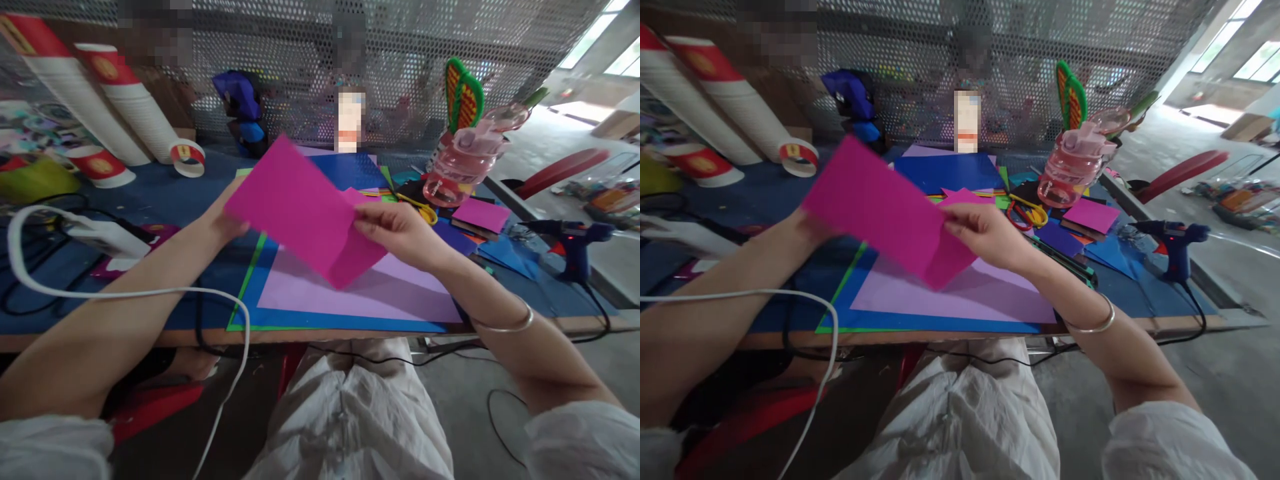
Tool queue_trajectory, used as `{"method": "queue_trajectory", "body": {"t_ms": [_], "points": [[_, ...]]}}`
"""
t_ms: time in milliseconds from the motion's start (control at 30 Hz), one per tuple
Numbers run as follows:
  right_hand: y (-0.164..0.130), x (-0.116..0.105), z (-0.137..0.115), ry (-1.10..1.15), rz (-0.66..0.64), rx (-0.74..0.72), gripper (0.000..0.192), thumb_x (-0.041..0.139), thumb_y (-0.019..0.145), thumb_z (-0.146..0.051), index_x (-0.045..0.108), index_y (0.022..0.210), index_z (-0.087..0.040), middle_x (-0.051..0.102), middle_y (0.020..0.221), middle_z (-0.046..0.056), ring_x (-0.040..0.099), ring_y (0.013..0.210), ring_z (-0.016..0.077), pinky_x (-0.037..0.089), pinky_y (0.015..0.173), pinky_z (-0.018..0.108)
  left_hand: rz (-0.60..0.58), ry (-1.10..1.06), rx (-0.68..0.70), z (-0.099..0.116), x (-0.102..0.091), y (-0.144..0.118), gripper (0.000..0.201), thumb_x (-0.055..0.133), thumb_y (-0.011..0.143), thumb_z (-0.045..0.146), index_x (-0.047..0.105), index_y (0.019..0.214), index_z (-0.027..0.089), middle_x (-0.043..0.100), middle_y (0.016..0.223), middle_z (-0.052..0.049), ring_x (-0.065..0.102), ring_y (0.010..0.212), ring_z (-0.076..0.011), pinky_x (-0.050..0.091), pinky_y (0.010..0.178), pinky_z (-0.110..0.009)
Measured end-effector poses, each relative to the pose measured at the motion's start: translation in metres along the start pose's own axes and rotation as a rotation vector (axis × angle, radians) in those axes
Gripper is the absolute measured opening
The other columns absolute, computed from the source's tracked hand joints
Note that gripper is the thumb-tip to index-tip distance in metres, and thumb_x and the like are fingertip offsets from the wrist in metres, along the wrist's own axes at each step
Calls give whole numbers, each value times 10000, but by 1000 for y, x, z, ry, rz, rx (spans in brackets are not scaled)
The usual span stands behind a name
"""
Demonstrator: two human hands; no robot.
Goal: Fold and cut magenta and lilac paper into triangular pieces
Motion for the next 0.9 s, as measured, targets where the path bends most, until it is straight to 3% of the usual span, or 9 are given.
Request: {"method": "queue_trajectory", "body": {"t_ms": [133, 267, 367, 500, 700, 833, 900], "points": [[7, -6, 13, -41, 179, 29, 226, 615, 927, -358, 758, 1009, -204, 750, 1037, 47, 675, 1056, 239, 547, 929, 364, -57, -106, -74, 9, 9, 1, 404, 514, 1071, 511, 703, 1061, 153, 756, 1020, -77, 684, 925, -193, 570, 907, -363], [12, -6, 23, -36, 152, 66, 190, 644, 913, -368, 742, 961, -212, 741, 1017, 49, 670, 1063, 235, 540, 966, 371, -270, -289, -128, 20, 14, -4, 746, 258, 1021, 786, 709, 1062, 194, 799, 918, -79, 704, 881, -243, 568, 795, -348], [13, -7, 23, -16, 219, 37, 187, 620, 933, -351, 733, 998, -216, 749, 1022, 45, 683, 1024, 221, 549, 953, 364, -333, -324, -154, 23, 12, -8, 974, 132, 918, 919, 728, 1016, 156, 812, 950, -137, 731, 889, -285, 574, 744, -351], [10, -20, 10, -59, 368, -39, 215, 576, 990, -328, 739, 1104, -247, 763, 1103, 40, 701, 1050, 213, 555, 930, 339, -326, -275, -129, 23, 11, -8, 907, 203, 951, 883, 724, 1084, 151, 808, 1132, -138, 741, 996, -285, 566, 798, -341], [-3, -64, -17, -563, 70, 26, 314, 577, 951, -159, 804, 1162, -209, 803, 1033, 28, 713, 955, 221, 532, 867, 334, -220, -196, -128, 23, 12, -6, 785, 257, 1002, 792, 715, 1050, 156, 799, 1111, -155, 730, 993, -289, 557, 849, -380], [-37, -97, -26, -847, 91, 144, 392, 539, 941, -91, 797, 1229, -155, 811, 1058, 85, 697, 857, 197, 480, 766, 324, -288, -145, -137, 23, 18, -11, 687, 411, 973, 789, 714, 1014, 173, 811, 1077, -126, 731, 974, -269, 548, 903, -390], [-59, -104, -24, -921, 139, 198, 416, 538, 942, -108, 778, 1280, -136, 811, 960, 105, 667, 731, 188, 444, 660, 318, -320, -107, -120, 21, 21, -13, 687, 457, 948, 806, 713, 1007, 172, 813, 1070, -126, 730, 988, -273, 542, 929, -402]]}}
Point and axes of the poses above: each hand's wrist, its own y-axis towards the middle knuckle, its own x-axis out of the palm, z = x × y, the point moved 2 cm from there along y, towards the middle knuckle
